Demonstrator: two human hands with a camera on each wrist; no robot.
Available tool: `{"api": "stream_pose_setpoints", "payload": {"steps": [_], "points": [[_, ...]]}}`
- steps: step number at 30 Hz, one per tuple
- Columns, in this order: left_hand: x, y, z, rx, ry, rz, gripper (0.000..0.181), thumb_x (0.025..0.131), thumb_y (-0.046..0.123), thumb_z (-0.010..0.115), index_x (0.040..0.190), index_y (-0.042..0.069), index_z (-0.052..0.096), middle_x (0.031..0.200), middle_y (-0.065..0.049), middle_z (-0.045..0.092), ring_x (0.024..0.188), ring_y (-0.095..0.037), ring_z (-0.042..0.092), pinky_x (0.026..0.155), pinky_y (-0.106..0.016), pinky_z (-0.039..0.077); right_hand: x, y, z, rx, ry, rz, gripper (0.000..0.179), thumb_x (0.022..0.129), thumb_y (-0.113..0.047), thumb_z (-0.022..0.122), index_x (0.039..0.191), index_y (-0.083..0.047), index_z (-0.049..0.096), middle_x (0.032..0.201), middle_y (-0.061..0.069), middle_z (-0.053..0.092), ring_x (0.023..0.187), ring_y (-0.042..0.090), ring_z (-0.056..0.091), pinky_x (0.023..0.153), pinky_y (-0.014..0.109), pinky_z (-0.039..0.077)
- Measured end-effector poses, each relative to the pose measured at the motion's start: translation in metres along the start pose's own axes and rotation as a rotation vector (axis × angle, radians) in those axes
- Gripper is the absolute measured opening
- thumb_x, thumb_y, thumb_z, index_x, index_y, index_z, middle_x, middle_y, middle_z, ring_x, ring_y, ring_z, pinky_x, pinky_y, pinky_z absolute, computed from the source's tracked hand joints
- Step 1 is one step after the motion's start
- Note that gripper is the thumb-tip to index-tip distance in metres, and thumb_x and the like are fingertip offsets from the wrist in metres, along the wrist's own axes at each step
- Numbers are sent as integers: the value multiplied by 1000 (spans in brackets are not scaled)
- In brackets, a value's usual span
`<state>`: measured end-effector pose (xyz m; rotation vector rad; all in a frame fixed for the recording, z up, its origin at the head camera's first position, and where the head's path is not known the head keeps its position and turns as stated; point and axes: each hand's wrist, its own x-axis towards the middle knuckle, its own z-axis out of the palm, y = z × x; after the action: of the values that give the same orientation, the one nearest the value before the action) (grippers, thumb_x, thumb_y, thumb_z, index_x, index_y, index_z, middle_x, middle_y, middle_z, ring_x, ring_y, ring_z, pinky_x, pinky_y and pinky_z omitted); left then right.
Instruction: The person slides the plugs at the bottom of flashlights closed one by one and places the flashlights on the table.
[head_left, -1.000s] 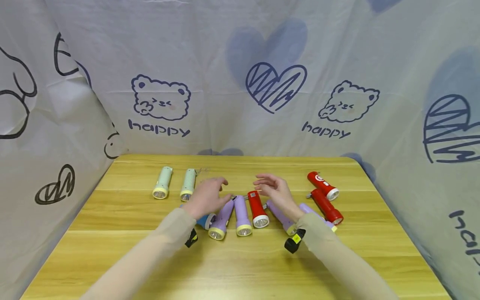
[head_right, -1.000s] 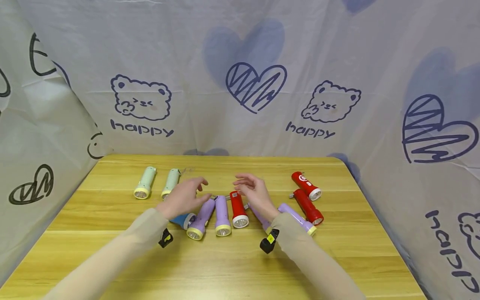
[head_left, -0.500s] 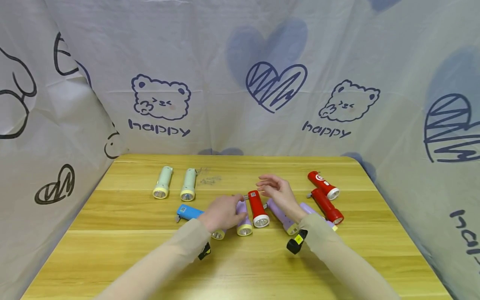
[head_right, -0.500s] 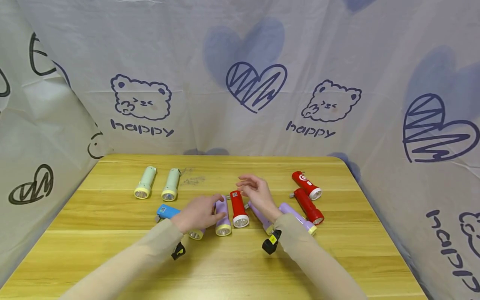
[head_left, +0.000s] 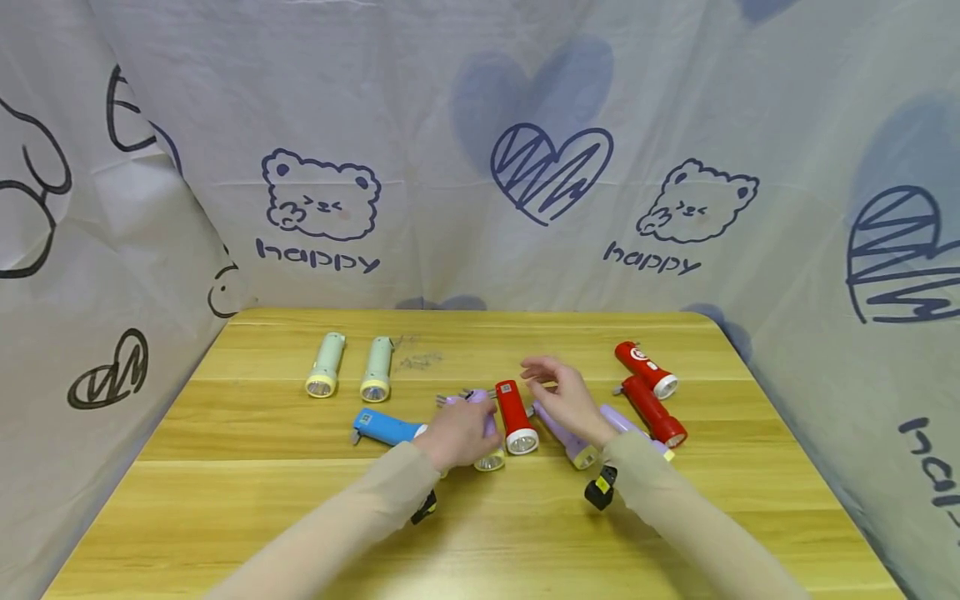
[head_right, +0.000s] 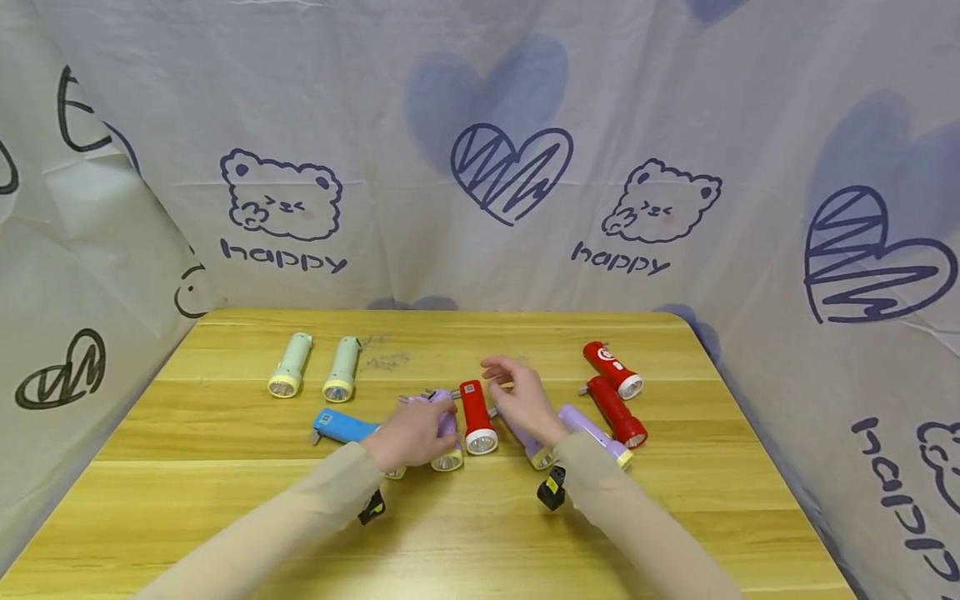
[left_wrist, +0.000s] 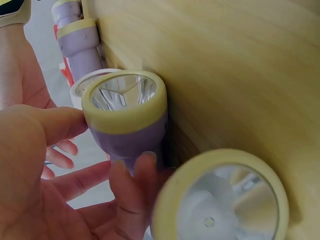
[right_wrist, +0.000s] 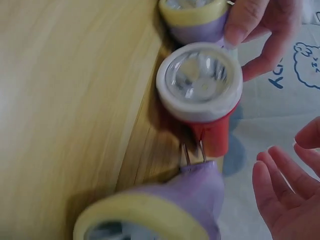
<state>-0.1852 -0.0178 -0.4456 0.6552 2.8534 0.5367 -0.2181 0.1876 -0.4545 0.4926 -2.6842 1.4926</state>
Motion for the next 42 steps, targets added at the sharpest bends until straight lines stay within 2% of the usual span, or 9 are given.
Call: {"api": "stream_pose_setpoints", "payload": {"steps": [3, 5, 10, 13, 17, 22, 26, 33, 42], "points": [[2, 3, 1, 0, -2, -11, 34, 93, 34, 68, 116, 8, 66, 85, 0, 61, 76, -19, 59, 66, -30, 51, -1, 1, -2, -76, -19, -26, 37, 96, -2, 56, 132, -1, 60, 124, 24, 67, 112, 34, 67, 93, 46, 59], [2, 7, 1, 6, -5, -21, 31, 93, 34, 68, 112, 10, 66, 85, 0, 61, 78, -20, 59, 71, -32, 50, -2, 2, -4, -143, -29, -61, 38, 95, -1, 57, 132, 1, 59, 125, 24, 67, 111, 34, 67, 93, 46, 59], [4, 13, 2, 57, -44, -55, 36, 96, 39, 65, 121, 13, 66, 89, -1, 62, 80, -21, 62, 91, -40, 47, -3, 5, -10, -390, -42, -167, 37, 93, -5, 61, 130, 1, 62, 126, 20, 68, 113, 35, 67, 95, 50, 57], [6, 15, 4, 63, -62, -68, 38, 97, 40, 63, 124, 13, 65, 88, -1, 64, 75, -18, 61, 89, -37, 47, -5, 5, -13, -524, -48, -221, 35, 92, -8, 63, 126, -1, 65, 125, 17, 68, 115, 34, 66, 96, 50, 56], [7, 18, 5, 37, -81, -88, 37, 98, 39, 62, 124, 13, 65, 88, -2, 67, 77, -18, 59, 72, -33, 49, -7, 5, -14, -628, -57, -252, 33, 92, -9, 65, 124, -3, 67, 123, 14, 69, 117, 33, 65, 94, 50, 58], [10, 22, 6, 55, -104, -107, 41, 98, 41, 62, 127, 12, 64, 95, -8, 71, 82, -22, 63, 71, -34, 51, -8, 7, -16, -714, -59, -274, 31, 93, -10, 67, 124, -4, 67, 124, 12, 68, 118, 31, 64, 94, 48, 58], [12, 24, 8, 65, -109, -106, 41, 98, 41, 60, 127, 11, 64, 103, -11, 73, 84, -23, 64, 74, -34, 52, -9, 9, -17, -740, -61, -281, 31, 94, -11, 66, 124, -5, 67, 124, 11, 68, 118, 31, 64, 94, 48, 58], [14, 23, 11, 8, -130, -127, 39, 98, 39, 59, 126, 12, 63, 112, -12, 71, 86, -24, 61, 73, -34, 51, -12, 11, -19, -720, -61, -262, 32, 95, -14, 66, 125, -5, 67, 124, 11, 68, 119, 30, 64, 95, 49, 58], [8, 17, 9, -102, -98, -65, 27, 99, 37, 61, 110, 13, 63, 81, -4, 62, 70, -17, 53, 58, -27, 42, -12, 16, -20, -648, -53, -233, 34, 93, -12, 66, 126, -5, 66, 126, 12, 68, 120, 32, 64, 98, 51, 56]]}}
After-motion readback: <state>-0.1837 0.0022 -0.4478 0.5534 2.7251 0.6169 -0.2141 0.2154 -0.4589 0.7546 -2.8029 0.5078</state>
